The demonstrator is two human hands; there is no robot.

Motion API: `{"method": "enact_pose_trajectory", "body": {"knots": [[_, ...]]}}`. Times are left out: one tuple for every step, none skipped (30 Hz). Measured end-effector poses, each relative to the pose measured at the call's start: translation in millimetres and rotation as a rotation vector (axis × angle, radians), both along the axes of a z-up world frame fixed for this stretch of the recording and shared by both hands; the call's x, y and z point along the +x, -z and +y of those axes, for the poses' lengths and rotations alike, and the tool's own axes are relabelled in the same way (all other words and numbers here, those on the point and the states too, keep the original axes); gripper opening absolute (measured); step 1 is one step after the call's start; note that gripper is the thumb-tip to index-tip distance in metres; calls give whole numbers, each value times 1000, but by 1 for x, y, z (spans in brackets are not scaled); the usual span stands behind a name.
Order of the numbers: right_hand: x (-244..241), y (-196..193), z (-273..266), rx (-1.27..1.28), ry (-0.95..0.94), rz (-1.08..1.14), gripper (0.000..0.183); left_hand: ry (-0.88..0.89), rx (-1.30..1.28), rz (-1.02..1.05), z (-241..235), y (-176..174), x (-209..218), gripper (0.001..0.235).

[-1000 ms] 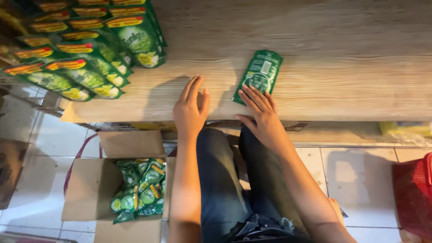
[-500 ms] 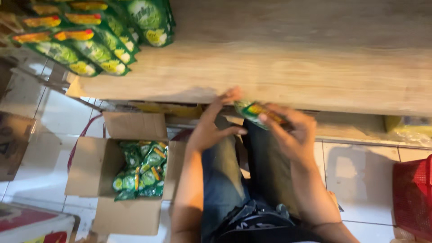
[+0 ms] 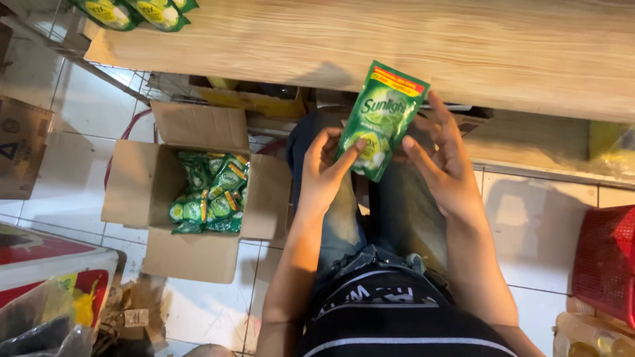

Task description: The person takes green soap packets from a cardboard box and arranges them in rows on a wooden shelf by hand.

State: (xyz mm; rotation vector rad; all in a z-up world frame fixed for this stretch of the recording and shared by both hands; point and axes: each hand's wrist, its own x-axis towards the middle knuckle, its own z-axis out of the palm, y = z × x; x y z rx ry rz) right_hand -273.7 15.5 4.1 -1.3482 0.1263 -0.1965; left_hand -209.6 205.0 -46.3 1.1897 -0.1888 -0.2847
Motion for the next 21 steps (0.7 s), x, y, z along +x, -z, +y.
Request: {"method": "enact_pose_trajectory", "body": {"knots": [[-3, 2, 1, 23, -21, 7, 73, -11, -33, 10, -1, 0, 1, 23], [-7, 4, 2, 46, -43, 14, 73, -21, -66, 19, -2, -1, 1, 23], [-8, 5, 2, -36, -85, -23, 69, -12, -72, 45, -3, -2, 1, 26], [-9, 6, 2, -117, -127, -60, 65, -4, -78, 70, -4, -3, 0, 29], [-11, 7, 2, -201, -167, -95, 61, 6, -86, 99, -5, -4, -2, 32], [-12, 7, 1, -192, -147, -74, 60, 31, -75, 87, -5, -5, -4, 36], [-13, 8, 1, -182, -123, -52, 59, 60, -63, 75, -5, -6, -5, 41], [-12, 7, 0, -172, -99, -30, 58, 89, -50, 64, -6, -7, -6, 46], [-13, 7, -1, -184, -91, -50, 59, 124, -61, 35, -6, -8, -9, 52], [-14, 6, -2, -196, -84, -70, 60, 159, -72, 7, -5, -10, -11, 60], [-14, 5, -2, -209, -75, -91, 61, 195, -84, -22, -4, -13, -11, 67], [-13, 3, -3, -221, -70, -108, 62, 209, -67, -56, -4, -15, -11, 72], [-13, 0, -3, -234, -65, -126, 63, 223, -51, -91, -2, -19, -11, 77], [-12, -2, -3, -247, -61, -144, 65, 237, -36, -125, -1, -23, -10, 83], [-12, -5, -3, -271, -54, -146, 68, 245, -16, -118, -1, -26, -10, 80], [-12, -7, -4, -295, -47, -148, 70, 252, 4, -111, 0, -30, -9, 78], [-11, -9, -4, -317, -41, -151, 73, 258, 25, -104, 0, -33, -8, 75], [-9, -11, -3, -318, -44, -170, 70, 263, 52, -144, 0, -37, -7, 66], [-6, -12, -2, -319, -47, -192, 66, 267, 79, -186, -1, -40, -6, 58], [-4, -13, -1, -319, -50, -214, 62, 271, 106, -229, -2, -44, -6, 51], [-3, -13, -1, -286, -41, -199, 58, 244, 218, -203, -4, -47, -6, 51]]}}
